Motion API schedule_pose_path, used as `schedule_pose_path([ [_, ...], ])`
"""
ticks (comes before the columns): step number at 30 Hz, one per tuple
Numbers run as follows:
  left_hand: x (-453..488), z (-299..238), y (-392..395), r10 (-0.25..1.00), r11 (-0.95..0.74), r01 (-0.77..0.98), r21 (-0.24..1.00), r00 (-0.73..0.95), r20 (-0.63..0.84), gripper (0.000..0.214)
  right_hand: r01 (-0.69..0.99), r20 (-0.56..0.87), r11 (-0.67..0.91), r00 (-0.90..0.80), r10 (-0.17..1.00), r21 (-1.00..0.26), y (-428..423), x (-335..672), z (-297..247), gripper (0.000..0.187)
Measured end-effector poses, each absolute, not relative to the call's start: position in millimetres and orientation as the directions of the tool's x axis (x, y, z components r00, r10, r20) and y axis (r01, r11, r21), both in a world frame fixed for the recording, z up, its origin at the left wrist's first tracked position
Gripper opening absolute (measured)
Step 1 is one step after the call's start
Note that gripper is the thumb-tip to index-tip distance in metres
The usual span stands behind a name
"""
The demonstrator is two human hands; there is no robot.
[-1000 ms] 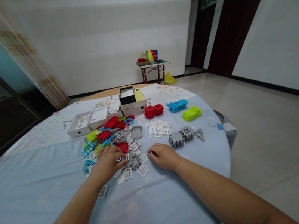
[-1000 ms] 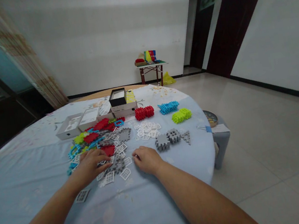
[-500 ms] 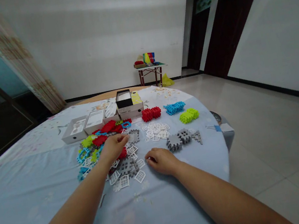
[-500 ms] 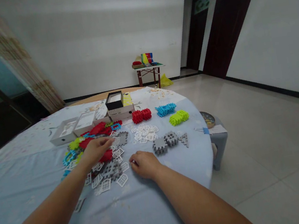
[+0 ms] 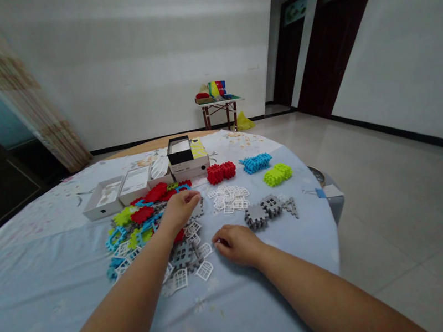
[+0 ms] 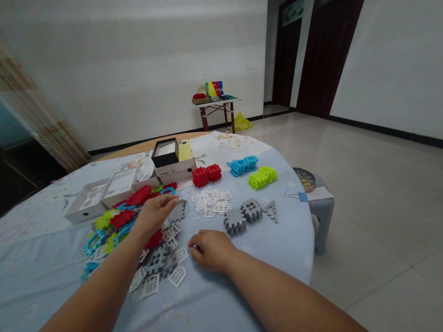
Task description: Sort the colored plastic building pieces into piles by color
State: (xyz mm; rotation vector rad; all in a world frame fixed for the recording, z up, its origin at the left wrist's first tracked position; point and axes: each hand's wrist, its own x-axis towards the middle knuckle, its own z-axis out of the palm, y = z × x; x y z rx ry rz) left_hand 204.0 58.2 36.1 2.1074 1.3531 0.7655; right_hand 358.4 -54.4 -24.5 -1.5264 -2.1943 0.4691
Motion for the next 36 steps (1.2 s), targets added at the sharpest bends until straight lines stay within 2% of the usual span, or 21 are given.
schedule_pose_path([
  [8, 121.8, 20.9, 34.3, 0.950, -0.300, 0.812, 0.500, 0.208, 0.231, 0.045, 0.795, 0.136, 0.360, -0.338, 0.931, -0.488, -53.5, 357.9, -25.2, 0.024],
  [16, 92.0, 11.6, 11.3, 0.950, -0.273, 0.841, 0.468, 0.158, 0.270, 0.044, 0.786, 0.156, 0.371, -0.339, 0.928, -0.495, -53.8, 358.5, -30.4, 0.023],
  [19, 93.1, 16.4, 3.3, 0.938, -0.326, 0.817, 0.475, 0.216, 0.272, 0.044, 0.791, 0.144, 0.360, -0.334, 0.932, -0.495, -54.8, 358.6, -29.1, 0.023],
  [21, 96.9, 21.0, -3.8, 0.911, -0.410, 0.787, 0.462, 0.327, 0.251, 0.042, 0.794, 0.134, 0.355, -0.334, 0.933, -0.494, -55.1, 358.7, -27.7, 0.023],
  [24, 105.7, 26.1, -14.6, 0.845, -0.529, 0.738, 0.419, 0.504, 0.180, 0.038, 0.794, 0.125, 0.352, -0.336, 0.934, -0.496, -54.9, 358.6, -26.8, 0.022],
  [27, 113.5, 26.4, -21.2, 0.793, -0.596, 0.724, 0.348, 0.599, 0.111, 0.038, 0.792, 0.131, 0.355, -0.336, 0.933, -0.497, -54.7, 358.4, -27.2, 0.022],
  [30, 115.4, 24.1, -21.3, 0.786, -0.610, 0.739, 0.287, 0.611, 0.096, 0.040, 0.790, 0.145, 0.364, -0.338, 0.930, -0.494, -55.2, 358.5, -27.8, 0.022],
  [36, 105.9, 26.6, -13.6, 0.842, -0.540, 0.812, 0.222, 0.522, 0.137, 0.035, 0.781, 0.159, 0.376, -0.344, 0.925, -0.498, -55.8, 359.6, -28.4, 0.022],
])
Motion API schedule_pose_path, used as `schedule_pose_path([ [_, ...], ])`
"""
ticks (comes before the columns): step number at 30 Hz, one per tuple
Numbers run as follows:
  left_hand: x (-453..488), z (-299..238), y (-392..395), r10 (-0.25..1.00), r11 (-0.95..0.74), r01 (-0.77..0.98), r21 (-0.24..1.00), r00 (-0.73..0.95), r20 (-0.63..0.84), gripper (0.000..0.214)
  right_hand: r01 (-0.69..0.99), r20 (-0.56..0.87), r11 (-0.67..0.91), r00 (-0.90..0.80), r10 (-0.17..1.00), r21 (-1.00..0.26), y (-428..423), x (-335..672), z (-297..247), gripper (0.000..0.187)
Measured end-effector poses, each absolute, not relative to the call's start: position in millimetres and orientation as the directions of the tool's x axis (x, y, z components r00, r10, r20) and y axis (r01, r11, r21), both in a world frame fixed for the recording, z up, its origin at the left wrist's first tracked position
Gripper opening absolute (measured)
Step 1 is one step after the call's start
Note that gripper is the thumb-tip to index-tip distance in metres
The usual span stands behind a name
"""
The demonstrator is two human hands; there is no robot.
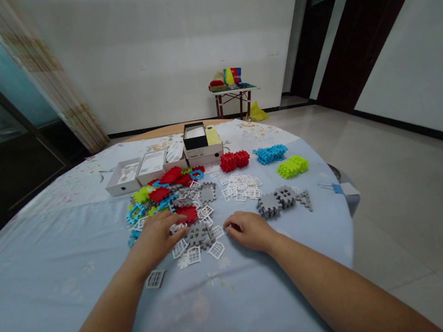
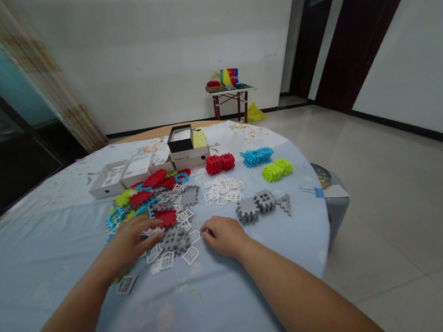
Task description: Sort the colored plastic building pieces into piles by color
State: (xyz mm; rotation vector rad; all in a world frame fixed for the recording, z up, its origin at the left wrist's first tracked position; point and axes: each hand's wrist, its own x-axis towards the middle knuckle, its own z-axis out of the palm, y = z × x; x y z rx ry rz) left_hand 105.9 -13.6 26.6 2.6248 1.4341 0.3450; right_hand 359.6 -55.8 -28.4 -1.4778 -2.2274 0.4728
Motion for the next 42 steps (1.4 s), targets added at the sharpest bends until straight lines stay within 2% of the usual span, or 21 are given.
schedule_pose_path([
  [5, 100.4, 35.4, -18.0, 0.836, -0.514, 0.817, 0.260, 0.545, -0.061, 0.033, 0.774, 0.153, 0.376, -0.348, 0.925, -0.509, -54.9, 360.3, -29.4, 0.022],
  [8, 100.1, 35.1, -22.9, 0.849, -0.462, 0.856, 0.233, 0.503, -0.163, 0.031, 0.774, 0.149, 0.374, -0.349, 0.925, -0.511, -54.8, 360.6, -28.8, 0.022],
  [11, 100.3, 30.3, -23.9, 0.865, -0.421, 0.879, 0.223, 0.463, -0.194, 0.027, 0.773, 0.144, 0.372, -0.350, 0.926, -0.513, -55.0, 360.6, -27.8, 0.022],
  [20, 91.7, 29.3, -16.3, 0.866, -0.335, 0.869, 0.363, 0.436, -0.245, 0.024, 0.770, 0.158, 0.375, -0.344, 0.925, -0.516, -55.5, 360.0, -28.5, 0.022],
  [26, 83.3, 43.5, -16.4, 0.901, -0.305, 0.880, 0.363, 0.391, -0.190, 0.030, 0.770, 0.159, 0.387, -0.358, 0.920, -0.507, -53.7, 361.6, -30.3, 0.022],
  [34, 86.7, 46.9, -13.9, 0.918, -0.236, 0.856, 0.460, 0.352, -0.185, 0.035, 0.767, 0.162, 0.387, -0.356, 0.920, -0.512, -54.2, 360.6, -30.6, 0.022],
  [38, 97.5, 57.1, -6.9, 0.959, -0.218, 0.821, 0.528, 0.281, -0.042, 0.038, 0.774, 0.151, 0.371, -0.344, 0.927, -0.514, -53.7, 360.2, -29.0, 0.022],
  [42, 129.4, 63.9, 7.8, 0.966, -0.237, 0.710, 0.663, 0.243, 0.085, 0.042, 0.785, 0.130, 0.352, -0.335, 0.933, -0.510, -54.2, 359.5, -25.4, 0.023],
])
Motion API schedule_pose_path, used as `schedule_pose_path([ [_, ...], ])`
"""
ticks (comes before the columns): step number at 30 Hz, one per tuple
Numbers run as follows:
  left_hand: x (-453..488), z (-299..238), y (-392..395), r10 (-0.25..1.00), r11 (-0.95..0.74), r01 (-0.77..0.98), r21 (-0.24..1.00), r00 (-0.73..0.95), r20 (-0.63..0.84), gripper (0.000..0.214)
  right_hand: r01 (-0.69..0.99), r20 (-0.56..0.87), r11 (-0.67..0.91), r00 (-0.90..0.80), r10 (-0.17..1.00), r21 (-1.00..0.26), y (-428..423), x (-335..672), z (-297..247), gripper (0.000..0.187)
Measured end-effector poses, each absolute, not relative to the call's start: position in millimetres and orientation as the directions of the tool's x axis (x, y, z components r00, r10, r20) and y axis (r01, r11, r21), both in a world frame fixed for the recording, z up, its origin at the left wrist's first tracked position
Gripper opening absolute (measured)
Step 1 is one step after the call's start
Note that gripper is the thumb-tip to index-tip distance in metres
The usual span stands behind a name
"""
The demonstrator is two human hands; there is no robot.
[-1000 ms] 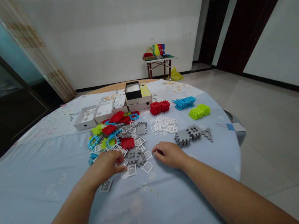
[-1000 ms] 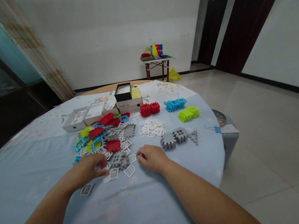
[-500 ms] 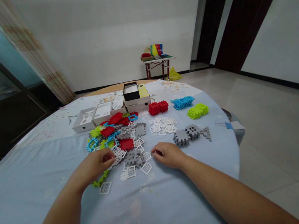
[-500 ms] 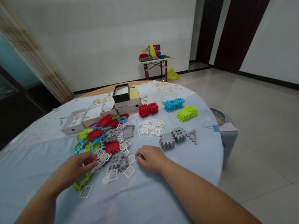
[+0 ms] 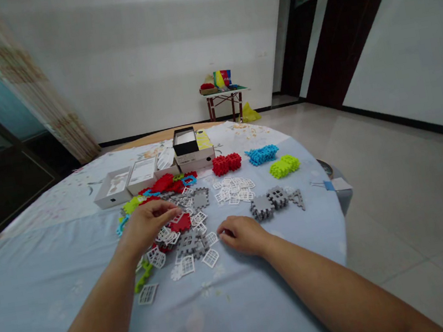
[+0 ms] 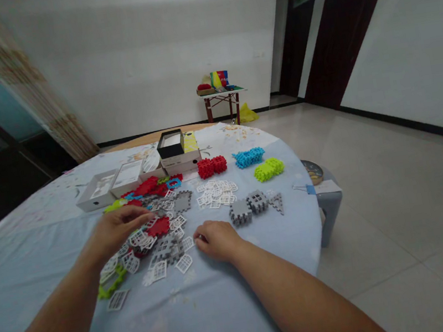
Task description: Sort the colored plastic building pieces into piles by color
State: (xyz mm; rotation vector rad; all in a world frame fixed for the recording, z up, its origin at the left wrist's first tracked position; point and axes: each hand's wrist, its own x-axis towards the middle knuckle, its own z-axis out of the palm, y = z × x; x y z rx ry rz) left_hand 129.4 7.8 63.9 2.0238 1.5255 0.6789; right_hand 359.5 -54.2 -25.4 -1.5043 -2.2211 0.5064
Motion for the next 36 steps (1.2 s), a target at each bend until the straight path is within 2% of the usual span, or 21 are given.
schedule_pose_path([
  [4, 179.4, 61.2, 27.6, 0.959, -0.251, 0.602, 0.758, 0.263, 0.109, 0.044, 0.780, 0.132, 0.346, -0.326, 0.936, -0.521, -55.2, 359.3, -23.0, 0.023],
  [8, 227.5, 53.5, 50.4, 0.980, -0.139, 0.477, 0.868, 0.193, 0.051, 0.052, 0.778, 0.128, 0.342, -0.326, 0.937, -0.528, -55.3, 359.8, -22.5, 0.023],
  [15, 243.9, 46.0, 72.0, 0.986, -0.111, 0.418, 0.902, 0.161, 0.047, 0.073, 0.781, 0.131, 0.357, -0.340, 0.931, -0.512, -53.5, 361.0, -23.6, 0.023],
  [23, 165.6, 42.0, 30.1, 0.952, -0.229, 0.515, 0.826, 0.296, 0.079, 0.053, 0.778, 0.115, 0.354, -0.348, 0.931, -0.519, -54.7, 361.7, -21.6, 0.023],
  [29, 95.6, 42.3, -15.8, 0.889, -0.169, 0.677, 0.716, 0.418, -0.186, 0.043, 0.757, 0.123, 0.377, -0.371, 0.920, -0.534, -55.7, 361.9, -25.6, 0.022],
  [36, 46.8, 47.5, -46.2, 0.834, -0.226, 0.824, 0.519, 0.439, -0.334, 0.038, 0.768, 0.099, 0.356, -0.361, 0.927, -0.532, -55.3, 360.3, -27.1, 0.022],
])
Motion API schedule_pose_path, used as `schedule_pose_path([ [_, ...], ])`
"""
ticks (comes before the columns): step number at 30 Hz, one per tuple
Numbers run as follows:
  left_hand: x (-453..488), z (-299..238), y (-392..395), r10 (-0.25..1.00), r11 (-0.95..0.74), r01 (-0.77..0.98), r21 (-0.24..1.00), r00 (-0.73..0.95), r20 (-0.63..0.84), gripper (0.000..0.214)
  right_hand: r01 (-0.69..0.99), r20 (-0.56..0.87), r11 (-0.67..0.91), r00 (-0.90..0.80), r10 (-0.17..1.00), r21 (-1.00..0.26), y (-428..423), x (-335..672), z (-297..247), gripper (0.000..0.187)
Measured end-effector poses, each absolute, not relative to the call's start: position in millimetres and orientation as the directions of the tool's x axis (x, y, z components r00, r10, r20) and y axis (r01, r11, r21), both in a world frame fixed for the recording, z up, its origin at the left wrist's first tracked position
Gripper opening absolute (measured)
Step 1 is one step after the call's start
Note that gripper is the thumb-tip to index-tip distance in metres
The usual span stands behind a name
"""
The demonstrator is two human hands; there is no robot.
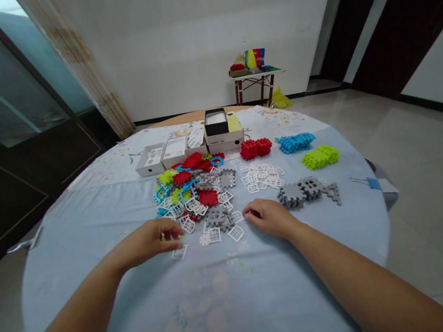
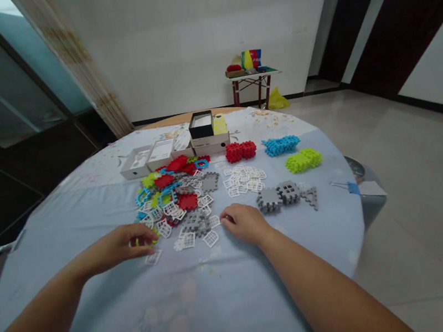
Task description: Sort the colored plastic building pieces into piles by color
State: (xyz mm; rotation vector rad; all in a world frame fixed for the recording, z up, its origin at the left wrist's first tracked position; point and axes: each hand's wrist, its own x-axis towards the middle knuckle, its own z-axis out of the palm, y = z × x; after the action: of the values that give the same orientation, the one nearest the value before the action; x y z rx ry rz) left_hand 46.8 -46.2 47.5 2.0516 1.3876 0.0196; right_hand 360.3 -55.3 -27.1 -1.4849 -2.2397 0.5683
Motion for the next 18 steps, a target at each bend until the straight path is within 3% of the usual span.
schedule_pose_path([
  [6, 42.1, 36.0, -48.8, 0.799, -0.328, 0.844, 0.425, 0.488, -0.351, 0.038, 0.785, 0.104, 0.339, -0.336, 0.936, -0.519, -55.1, 359.4, -29.4, 0.022],
  [11, 49.7, 36.7, -49.4, 0.808, -0.337, 0.862, 0.380, 0.472, -0.353, 0.025, 0.789, 0.098, 0.331, -0.330, 0.939, -0.518, -56.0, 358.3, -28.1, 0.022],
  [14, 54.9, 43.4, -47.2, 0.808, -0.309, 0.852, 0.424, 0.470, -0.355, 0.025, 0.794, 0.105, 0.335, -0.329, 0.939, -0.508, -56.6, 357.6, -25.4, 0.022],
  [18, 69.9, 54.3, -36.4, 0.837, -0.245, 0.776, 0.581, 0.472, -0.278, 0.033, 0.800, 0.101, 0.332, -0.327, 0.940, -0.500, -56.6, 357.2, -24.2, 0.022],
])
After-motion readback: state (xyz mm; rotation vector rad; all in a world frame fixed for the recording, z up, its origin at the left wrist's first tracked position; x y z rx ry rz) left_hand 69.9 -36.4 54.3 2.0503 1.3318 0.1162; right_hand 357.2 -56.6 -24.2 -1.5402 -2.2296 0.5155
